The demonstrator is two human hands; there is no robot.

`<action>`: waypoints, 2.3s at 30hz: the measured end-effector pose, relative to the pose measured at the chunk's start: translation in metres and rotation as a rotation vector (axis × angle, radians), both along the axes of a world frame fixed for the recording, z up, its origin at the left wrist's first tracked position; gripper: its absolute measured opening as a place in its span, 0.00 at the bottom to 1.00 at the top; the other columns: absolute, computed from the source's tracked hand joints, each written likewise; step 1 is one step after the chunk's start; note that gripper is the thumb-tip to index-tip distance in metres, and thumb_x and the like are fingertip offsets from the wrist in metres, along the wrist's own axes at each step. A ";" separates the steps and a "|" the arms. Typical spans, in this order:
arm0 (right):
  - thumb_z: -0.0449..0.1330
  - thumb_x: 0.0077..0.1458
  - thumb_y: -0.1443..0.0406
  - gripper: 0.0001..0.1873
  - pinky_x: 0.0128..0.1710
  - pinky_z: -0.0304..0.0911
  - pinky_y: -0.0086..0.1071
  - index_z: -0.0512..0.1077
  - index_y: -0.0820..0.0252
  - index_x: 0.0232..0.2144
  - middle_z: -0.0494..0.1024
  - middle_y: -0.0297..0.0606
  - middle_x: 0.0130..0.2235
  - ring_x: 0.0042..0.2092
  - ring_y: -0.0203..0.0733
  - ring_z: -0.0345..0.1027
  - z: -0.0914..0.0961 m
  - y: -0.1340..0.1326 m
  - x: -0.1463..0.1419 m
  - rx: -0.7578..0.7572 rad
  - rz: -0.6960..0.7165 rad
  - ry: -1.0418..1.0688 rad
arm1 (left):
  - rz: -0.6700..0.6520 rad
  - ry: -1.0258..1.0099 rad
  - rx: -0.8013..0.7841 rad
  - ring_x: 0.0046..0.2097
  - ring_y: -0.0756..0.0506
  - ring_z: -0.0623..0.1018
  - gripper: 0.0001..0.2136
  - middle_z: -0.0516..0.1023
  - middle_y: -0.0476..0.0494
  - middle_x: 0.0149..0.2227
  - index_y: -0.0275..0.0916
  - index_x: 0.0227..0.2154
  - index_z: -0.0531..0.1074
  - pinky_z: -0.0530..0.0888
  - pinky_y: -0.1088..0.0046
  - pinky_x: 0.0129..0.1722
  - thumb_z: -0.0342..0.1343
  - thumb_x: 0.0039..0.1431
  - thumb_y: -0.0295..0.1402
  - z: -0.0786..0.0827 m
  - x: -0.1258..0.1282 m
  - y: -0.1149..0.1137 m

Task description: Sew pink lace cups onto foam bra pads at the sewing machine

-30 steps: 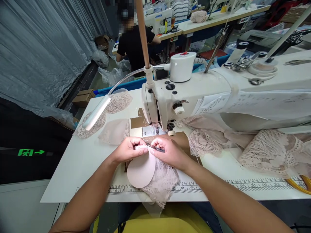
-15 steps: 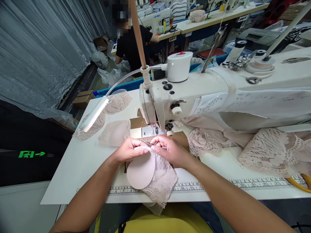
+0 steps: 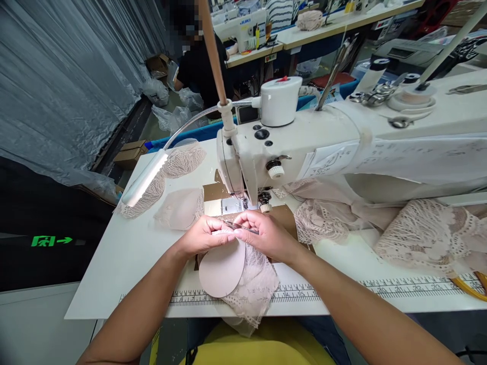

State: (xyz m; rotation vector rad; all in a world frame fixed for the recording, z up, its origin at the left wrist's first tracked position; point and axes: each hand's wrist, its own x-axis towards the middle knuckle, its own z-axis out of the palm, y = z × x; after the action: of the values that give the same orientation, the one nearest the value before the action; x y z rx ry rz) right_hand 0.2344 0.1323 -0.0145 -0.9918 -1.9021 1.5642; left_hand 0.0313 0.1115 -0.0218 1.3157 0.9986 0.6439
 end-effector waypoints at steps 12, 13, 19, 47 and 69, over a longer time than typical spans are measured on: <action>0.53 0.50 0.65 0.06 0.29 0.55 0.30 0.67 0.59 0.25 0.67 0.31 0.27 0.31 0.37 0.61 -0.011 0.005 0.009 0.057 0.003 -0.154 | 0.084 0.303 0.255 0.36 0.49 0.71 0.14 0.73 0.45 0.35 0.35 0.44 0.71 0.69 0.75 0.35 0.54 0.55 0.30 0.039 -0.035 -0.007; 0.53 0.50 0.65 0.05 0.29 0.55 0.30 0.66 0.59 0.24 0.66 0.30 0.26 0.30 0.37 0.60 -0.010 0.005 0.009 0.051 -0.001 -0.151 | 0.130 0.340 0.286 0.37 0.48 0.72 0.14 0.73 0.44 0.36 0.36 0.44 0.72 0.70 0.75 0.35 0.54 0.55 0.30 0.042 -0.036 -0.009; 0.53 0.49 0.66 0.05 0.29 0.54 0.30 0.64 0.59 0.23 0.65 0.31 0.26 0.30 0.37 0.59 -0.002 0.003 0.010 0.041 -0.013 -0.155 | 0.256 0.584 0.300 0.36 0.47 0.73 0.12 0.76 0.44 0.35 0.38 0.40 0.75 0.68 0.75 0.32 0.54 0.56 0.38 0.060 -0.054 -0.031; 0.52 0.56 0.58 0.14 0.28 0.55 0.32 0.66 0.58 0.22 0.69 0.32 0.25 0.29 0.39 0.62 -0.005 0.000 0.003 0.269 -0.013 -0.304 | 0.263 0.095 -0.036 0.26 0.53 0.66 0.14 0.66 0.51 0.24 0.35 0.27 0.68 0.64 0.78 0.27 0.54 0.54 0.43 0.008 -0.008 -0.025; 0.52 0.58 0.52 0.18 0.39 0.62 0.35 0.69 0.58 0.41 0.75 0.40 0.39 0.40 0.44 0.68 -0.003 0.006 0.016 0.205 -0.010 -0.076 | 0.296 -0.144 -0.116 0.27 0.53 0.67 0.16 0.70 0.48 0.25 0.33 0.29 0.72 0.64 0.77 0.28 0.64 0.48 0.42 -0.001 0.016 -0.030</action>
State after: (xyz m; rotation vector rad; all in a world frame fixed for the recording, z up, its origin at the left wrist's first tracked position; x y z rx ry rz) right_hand 0.2502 0.1378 -0.0171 -0.9813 -2.0575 1.3113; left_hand 0.0475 0.0810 -0.0224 1.0140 1.1045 0.8788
